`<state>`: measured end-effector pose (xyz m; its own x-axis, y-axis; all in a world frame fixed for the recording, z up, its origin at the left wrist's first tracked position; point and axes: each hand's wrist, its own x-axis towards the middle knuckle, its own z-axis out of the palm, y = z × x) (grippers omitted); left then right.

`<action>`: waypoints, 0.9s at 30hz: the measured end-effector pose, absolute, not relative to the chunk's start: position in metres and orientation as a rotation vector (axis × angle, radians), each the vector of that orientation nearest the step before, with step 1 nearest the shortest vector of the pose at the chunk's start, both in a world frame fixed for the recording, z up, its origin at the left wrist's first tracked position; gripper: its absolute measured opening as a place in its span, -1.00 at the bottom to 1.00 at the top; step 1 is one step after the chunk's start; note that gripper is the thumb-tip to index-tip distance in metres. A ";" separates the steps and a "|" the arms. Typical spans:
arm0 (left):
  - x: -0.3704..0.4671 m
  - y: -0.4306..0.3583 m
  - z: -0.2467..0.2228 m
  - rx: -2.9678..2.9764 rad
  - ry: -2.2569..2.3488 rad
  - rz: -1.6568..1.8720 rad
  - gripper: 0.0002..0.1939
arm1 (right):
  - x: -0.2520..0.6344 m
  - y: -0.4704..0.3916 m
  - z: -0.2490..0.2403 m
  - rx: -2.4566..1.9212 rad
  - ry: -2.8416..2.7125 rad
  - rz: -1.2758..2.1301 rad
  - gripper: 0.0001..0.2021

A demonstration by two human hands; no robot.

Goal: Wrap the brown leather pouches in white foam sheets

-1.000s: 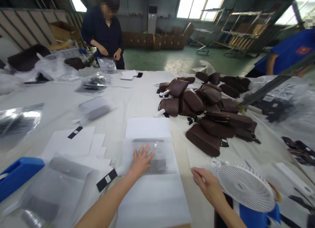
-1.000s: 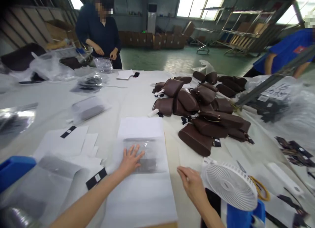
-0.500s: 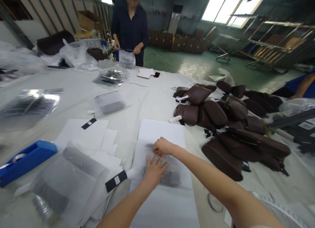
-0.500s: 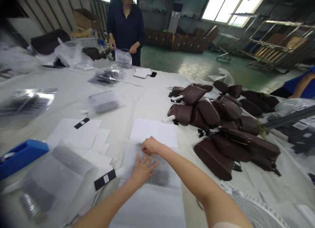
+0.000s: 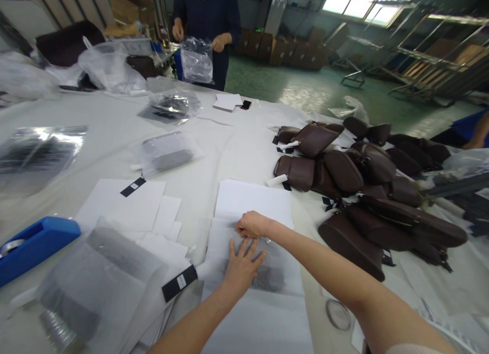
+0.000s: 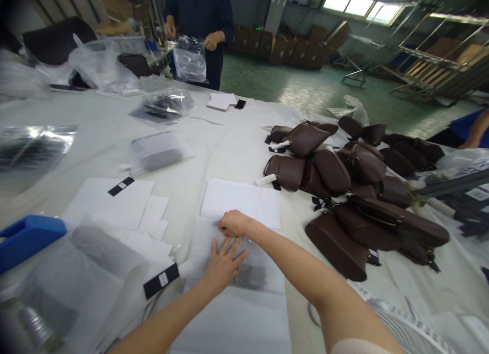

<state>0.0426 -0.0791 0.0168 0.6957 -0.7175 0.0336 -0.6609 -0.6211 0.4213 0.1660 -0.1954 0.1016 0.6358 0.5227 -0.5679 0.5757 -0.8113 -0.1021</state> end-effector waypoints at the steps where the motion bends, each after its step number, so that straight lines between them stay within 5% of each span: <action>1: 0.042 -0.079 0.017 2.499 -1.065 -0.208 -0.30 | 0.166 -0.196 0.101 2.794 0.891 -0.891 -0.75; 11: 0.042 -0.076 0.021 2.498 -1.077 -0.232 -0.28 | 0.192 -0.215 0.094 2.869 0.681 -0.848 -0.33; 16: 0.043 -0.070 0.027 2.487 -1.070 -0.211 -0.20 | 0.167 -0.239 0.085 3.179 0.465 -0.852 -0.44; 20: 0.052 -0.059 0.027 2.489 -0.943 -0.173 -0.15 | 0.128 -0.253 0.077 3.338 0.342 -0.461 -0.48; 27: 0.065 -0.035 0.041 2.054 -0.455 -0.222 -0.60 | 0.093 -0.274 0.051 3.327 -0.038 -0.548 -0.35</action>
<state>0.0646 -0.0352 0.0409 0.9129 -0.4070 0.0292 -0.2274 -0.4479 0.8647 0.0932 -0.2745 0.0512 0.9476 0.0153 -0.3191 -0.0590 -0.9733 -0.2220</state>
